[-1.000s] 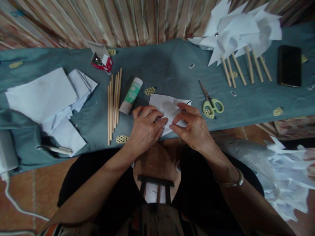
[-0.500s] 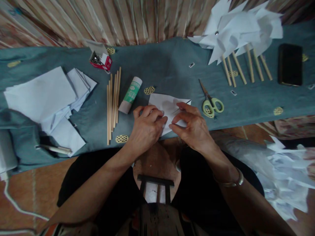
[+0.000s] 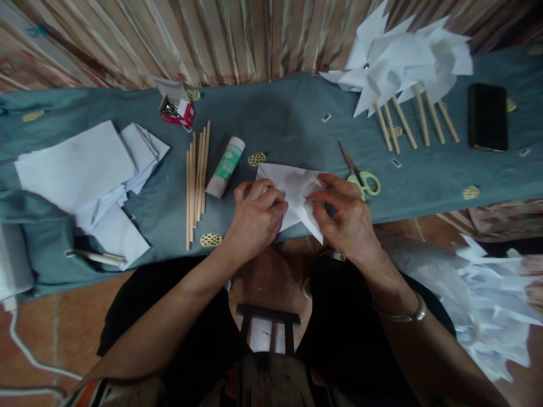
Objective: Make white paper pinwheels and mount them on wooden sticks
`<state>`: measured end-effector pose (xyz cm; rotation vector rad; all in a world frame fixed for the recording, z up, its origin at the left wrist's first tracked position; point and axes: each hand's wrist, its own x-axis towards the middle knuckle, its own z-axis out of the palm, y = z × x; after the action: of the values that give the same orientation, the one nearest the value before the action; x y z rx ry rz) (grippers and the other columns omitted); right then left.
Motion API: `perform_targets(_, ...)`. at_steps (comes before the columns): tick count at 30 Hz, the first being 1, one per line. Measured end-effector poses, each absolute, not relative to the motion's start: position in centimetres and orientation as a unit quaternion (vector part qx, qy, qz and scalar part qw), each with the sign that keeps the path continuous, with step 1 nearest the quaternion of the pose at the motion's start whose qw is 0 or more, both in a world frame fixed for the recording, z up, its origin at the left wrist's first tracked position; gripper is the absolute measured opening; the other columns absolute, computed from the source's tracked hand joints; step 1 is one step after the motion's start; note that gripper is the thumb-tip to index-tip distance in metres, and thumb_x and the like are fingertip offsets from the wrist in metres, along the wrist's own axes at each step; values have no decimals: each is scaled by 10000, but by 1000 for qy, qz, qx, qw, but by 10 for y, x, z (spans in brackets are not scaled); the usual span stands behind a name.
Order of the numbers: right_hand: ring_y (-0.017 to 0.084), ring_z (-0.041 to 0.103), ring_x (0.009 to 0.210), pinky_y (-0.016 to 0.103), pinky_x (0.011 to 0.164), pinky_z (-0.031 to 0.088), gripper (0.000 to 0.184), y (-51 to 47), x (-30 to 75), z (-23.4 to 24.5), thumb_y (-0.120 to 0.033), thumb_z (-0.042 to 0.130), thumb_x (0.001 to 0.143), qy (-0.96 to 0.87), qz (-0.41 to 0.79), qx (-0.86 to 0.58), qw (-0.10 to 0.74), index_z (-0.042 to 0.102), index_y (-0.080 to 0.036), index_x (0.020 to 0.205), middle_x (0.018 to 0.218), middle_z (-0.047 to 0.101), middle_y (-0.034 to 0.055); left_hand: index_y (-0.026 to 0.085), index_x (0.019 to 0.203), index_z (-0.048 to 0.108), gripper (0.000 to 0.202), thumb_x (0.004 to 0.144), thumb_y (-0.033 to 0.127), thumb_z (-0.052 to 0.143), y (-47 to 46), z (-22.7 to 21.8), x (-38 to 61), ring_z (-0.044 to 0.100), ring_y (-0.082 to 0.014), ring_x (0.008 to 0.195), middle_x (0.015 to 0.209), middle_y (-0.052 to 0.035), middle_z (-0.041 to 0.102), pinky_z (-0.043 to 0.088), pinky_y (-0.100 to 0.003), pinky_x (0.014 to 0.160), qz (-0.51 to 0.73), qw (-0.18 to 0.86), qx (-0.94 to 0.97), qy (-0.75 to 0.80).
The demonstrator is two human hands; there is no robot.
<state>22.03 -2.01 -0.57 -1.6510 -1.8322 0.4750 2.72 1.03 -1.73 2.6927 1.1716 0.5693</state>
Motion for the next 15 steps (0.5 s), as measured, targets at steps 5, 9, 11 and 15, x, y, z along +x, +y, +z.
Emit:
perform_targets(5, 309, 568, 1178, 520, 1050, 418, 242, -22, 232, -7, -175, 518, 827, -715, 154, -617, 291, 731, -228, 927, 1261, 627, 90, 217, 958, 696, 194, 940, 205, 502, 11, -19, 28, 499, -263, 1121, 999, -33, 683, 248, -474, 927, 199, 73, 898, 385)
perform_targets(9, 319, 527, 1243, 545, 1057, 402, 350, -26, 251, -9, -142, 517, 793, -756, 168, -575, 263, 702, -210, 1083, 1360, 571, 109, 213, 953, 707, 199, 933, 200, 510, 12, -19, 26, 514, -269, 1095, 996, -48, 694, 267, -486, 923, 207, 72, 898, 381)
perform_targets(11, 316, 504, 1282, 551, 1063, 396, 390, -28, 261, -11, -143, 533, 778, -760, 184, -567, 259, 683, -222, 1129, 1404, 536, 102, 221, 957, 709, 196, 929, 207, 516, 12, -20, 25, 518, -273, 1094, 1008, -50, 699, 276, -495, 920, 210, 70, 900, 377)
perform_targets(15, 289, 562, 1229, 528, 1051, 422, 301, -29, 271, -17, -206, 546, 823, -719, 196, -596, 299, 690, -234, 1087, 1306, 616, 95, 232, 959, 710, 183, 908, 199, 538, 13, -23, 24, 526, -283, 1092, 1013, -52, 705, 289, -511, 910, 215, 65, 901, 372)
